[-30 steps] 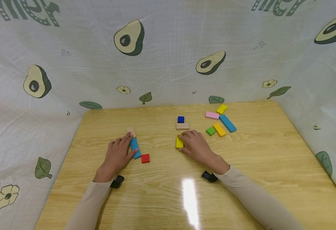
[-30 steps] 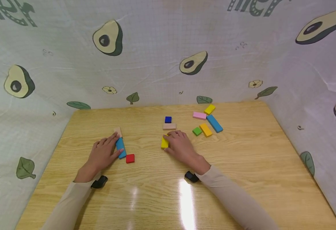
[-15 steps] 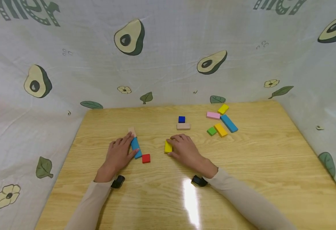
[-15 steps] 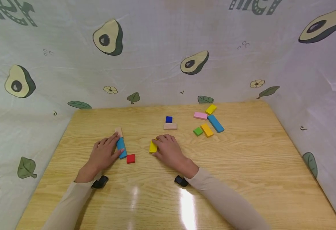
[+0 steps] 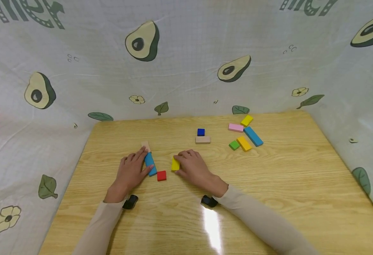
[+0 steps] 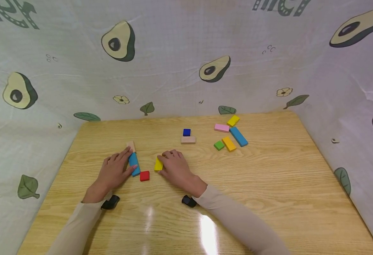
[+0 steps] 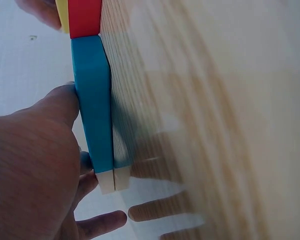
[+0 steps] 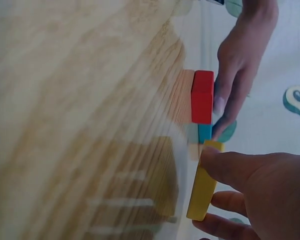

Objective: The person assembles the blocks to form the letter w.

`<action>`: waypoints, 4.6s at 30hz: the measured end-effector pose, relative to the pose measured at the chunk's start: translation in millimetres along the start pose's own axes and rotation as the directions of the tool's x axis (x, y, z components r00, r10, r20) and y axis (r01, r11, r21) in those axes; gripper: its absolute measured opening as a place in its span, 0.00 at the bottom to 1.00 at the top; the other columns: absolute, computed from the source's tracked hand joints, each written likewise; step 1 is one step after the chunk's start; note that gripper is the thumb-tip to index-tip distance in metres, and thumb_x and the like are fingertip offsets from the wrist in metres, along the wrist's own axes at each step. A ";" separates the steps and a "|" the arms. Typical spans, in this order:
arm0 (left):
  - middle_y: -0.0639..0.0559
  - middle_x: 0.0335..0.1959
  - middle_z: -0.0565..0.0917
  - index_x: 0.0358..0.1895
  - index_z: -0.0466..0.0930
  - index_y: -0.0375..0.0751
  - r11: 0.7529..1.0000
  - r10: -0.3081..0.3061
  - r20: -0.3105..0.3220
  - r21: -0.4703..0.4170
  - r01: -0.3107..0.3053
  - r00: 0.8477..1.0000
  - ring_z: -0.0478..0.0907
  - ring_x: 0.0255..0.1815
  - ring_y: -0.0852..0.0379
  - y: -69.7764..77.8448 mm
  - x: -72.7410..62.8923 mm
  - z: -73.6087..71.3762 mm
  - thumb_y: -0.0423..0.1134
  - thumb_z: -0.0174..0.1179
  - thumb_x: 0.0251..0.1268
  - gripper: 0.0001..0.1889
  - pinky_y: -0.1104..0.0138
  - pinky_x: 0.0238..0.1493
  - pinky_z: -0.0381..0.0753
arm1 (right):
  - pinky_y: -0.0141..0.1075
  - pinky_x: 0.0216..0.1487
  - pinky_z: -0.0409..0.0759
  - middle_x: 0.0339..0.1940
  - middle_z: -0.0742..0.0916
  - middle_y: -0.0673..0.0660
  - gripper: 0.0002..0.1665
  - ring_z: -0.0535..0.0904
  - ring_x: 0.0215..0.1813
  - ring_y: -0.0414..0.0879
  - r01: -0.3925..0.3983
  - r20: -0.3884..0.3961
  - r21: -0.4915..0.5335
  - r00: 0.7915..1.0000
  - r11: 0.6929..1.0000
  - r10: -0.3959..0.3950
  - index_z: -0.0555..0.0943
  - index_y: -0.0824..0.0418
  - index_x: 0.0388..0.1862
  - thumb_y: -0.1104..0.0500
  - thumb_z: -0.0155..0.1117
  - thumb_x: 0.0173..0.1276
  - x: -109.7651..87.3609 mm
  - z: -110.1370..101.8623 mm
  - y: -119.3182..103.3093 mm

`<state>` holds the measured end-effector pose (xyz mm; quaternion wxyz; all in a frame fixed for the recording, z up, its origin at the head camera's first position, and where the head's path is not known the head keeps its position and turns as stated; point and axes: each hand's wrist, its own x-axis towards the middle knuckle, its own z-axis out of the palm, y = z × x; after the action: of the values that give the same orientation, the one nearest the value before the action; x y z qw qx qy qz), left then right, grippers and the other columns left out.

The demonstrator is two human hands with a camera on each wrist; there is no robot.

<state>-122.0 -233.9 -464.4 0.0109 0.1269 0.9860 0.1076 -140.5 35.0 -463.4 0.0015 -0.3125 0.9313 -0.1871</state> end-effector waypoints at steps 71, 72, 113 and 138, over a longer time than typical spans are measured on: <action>0.39 0.84 0.62 0.81 0.65 0.36 1.000 -0.002 0.008 0.025 0.002 1.000 0.67 0.74 0.32 -2.2 0.8 4.5 0.53 0.61 0.79 0.37 0.34 0.71 0.65 | 0.60 0.70 0.73 0.72 0.79 0.67 0.34 0.74 0.69 0.67 -0.250 -0.150 0.054 0.955 0.967 0.255 0.78 0.66 0.72 0.53 0.75 0.73 -19.7 -31.1 78.9; 0.39 0.84 0.62 0.81 0.65 0.36 1.000 -0.001 0.008 0.025 0.001 1.000 0.67 0.74 0.32 -2.2 1.1 4.7 0.53 0.61 0.79 0.37 0.34 0.71 0.65 | 0.60 0.70 0.73 0.72 0.78 0.67 0.34 0.74 0.69 0.67 -0.252 -0.150 0.052 0.955 0.966 0.257 0.78 0.66 0.72 0.54 0.74 0.73 -19.5 -31.2 80.8; 0.38 0.83 0.64 0.81 0.66 0.35 1.000 0.011 -0.017 0.009 -0.011 1.000 0.65 0.75 0.32 -3.2 -0.7 2.7 0.52 0.62 0.79 0.37 0.34 0.72 0.63 | 0.59 0.72 0.71 0.74 0.78 0.66 0.35 0.74 0.71 0.65 -0.137 -0.060 0.003 0.989 0.991 0.136 0.75 0.67 0.75 0.59 0.73 0.73 -0.9 -34.0 90.7; 0.37 0.82 0.65 0.81 0.65 0.34 1.000 0.015 -0.027 0.002 -0.015 1.000 0.66 0.75 0.32 -1.7 -1.0 3.5 0.51 0.62 0.79 0.37 0.35 0.72 0.64 | 0.59 0.72 0.72 0.69 0.82 0.66 0.25 0.75 0.70 0.64 -0.059 -0.035 -0.135 0.998 0.989 0.055 0.82 0.68 0.66 0.60 0.71 0.74 3.2 -36.6 91.1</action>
<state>-121.3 -235.0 -468.2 -0.0031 0.1327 0.9852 0.1082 -200.3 112.8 -460.8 -0.0289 -0.2824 0.9503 -0.1277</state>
